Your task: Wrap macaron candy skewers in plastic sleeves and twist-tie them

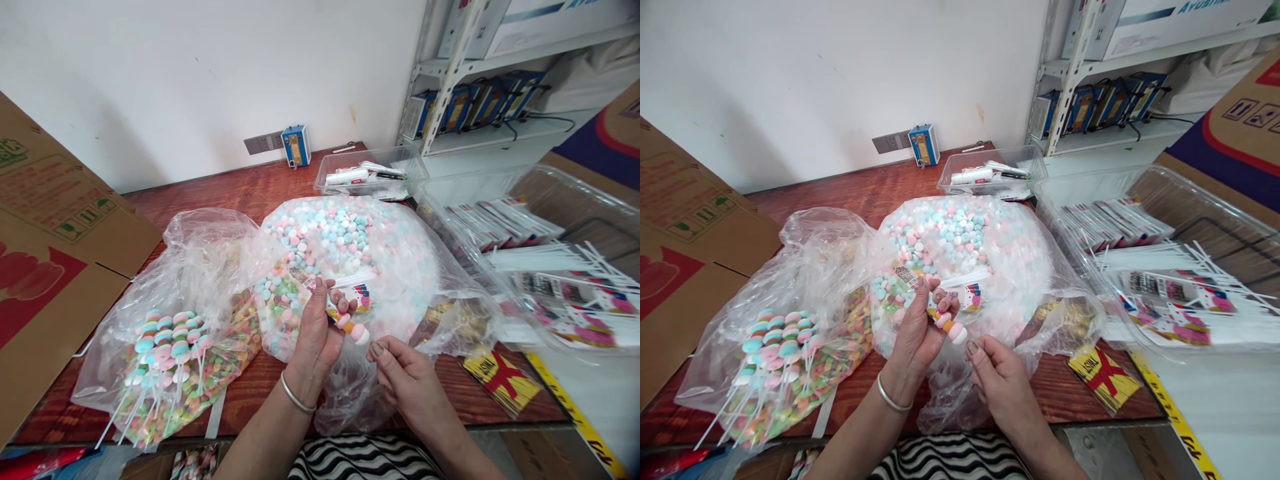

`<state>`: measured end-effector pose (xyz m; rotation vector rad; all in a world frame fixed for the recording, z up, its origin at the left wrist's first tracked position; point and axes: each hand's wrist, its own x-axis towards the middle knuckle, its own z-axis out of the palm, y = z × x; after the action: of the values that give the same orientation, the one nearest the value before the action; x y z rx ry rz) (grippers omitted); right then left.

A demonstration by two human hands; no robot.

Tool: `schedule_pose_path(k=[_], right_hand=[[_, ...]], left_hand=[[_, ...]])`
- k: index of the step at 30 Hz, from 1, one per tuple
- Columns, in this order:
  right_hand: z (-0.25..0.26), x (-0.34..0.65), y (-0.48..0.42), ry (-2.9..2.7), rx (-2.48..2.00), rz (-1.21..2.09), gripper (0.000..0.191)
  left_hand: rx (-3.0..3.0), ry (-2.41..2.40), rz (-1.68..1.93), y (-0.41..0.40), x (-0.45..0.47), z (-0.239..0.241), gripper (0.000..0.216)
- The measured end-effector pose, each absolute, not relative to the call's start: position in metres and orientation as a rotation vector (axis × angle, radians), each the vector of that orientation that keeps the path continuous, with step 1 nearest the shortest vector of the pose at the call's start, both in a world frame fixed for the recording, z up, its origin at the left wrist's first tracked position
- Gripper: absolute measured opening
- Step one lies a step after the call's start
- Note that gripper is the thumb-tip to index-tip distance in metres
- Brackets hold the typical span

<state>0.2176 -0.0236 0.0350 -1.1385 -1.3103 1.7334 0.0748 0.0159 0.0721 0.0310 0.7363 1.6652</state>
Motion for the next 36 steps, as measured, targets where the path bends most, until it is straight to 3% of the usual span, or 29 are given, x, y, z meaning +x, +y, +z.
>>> schedule_pose_path(k=[4,9,15,19,24,31,36], right_hand=[[0.036,0.208,-0.024,-0.864,-1.031,2.127,0.037],[0.034,0.2,-0.024,-0.949,-1.056,1.989,0.043],[0.037,0.204,-0.018,-0.97,-1.041,2.105,0.039],[0.041,0.21,-0.019,-1.441,-1.099,1.674,0.034],[0.036,0.209,-0.025,-1.966,-1.144,0.984,0.027],[0.028,0.202,-0.019,-1.989,-1.148,0.806,0.025],[0.029,0.21,-0.023,-2.014,-1.123,0.824,0.026]], left_hand=[[0.025,0.698,1.647,0.014,0.081,0.072,0.026],[0.039,0.73,1.612,0.01,0.089,0.072,0.03],[0.166,0.661,1.65,0.017,0.067,0.074,0.034],[0.098,0.66,1.686,0.026,0.06,0.075,0.017],[0.058,0.7,1.721,0.021,0.079,0.07,0.022],[0.077,0.701,1.617,0.011,0.086,0.065,0.031],[0.001,0.676,1.623,0.022,0.063,0.077,0.015]])
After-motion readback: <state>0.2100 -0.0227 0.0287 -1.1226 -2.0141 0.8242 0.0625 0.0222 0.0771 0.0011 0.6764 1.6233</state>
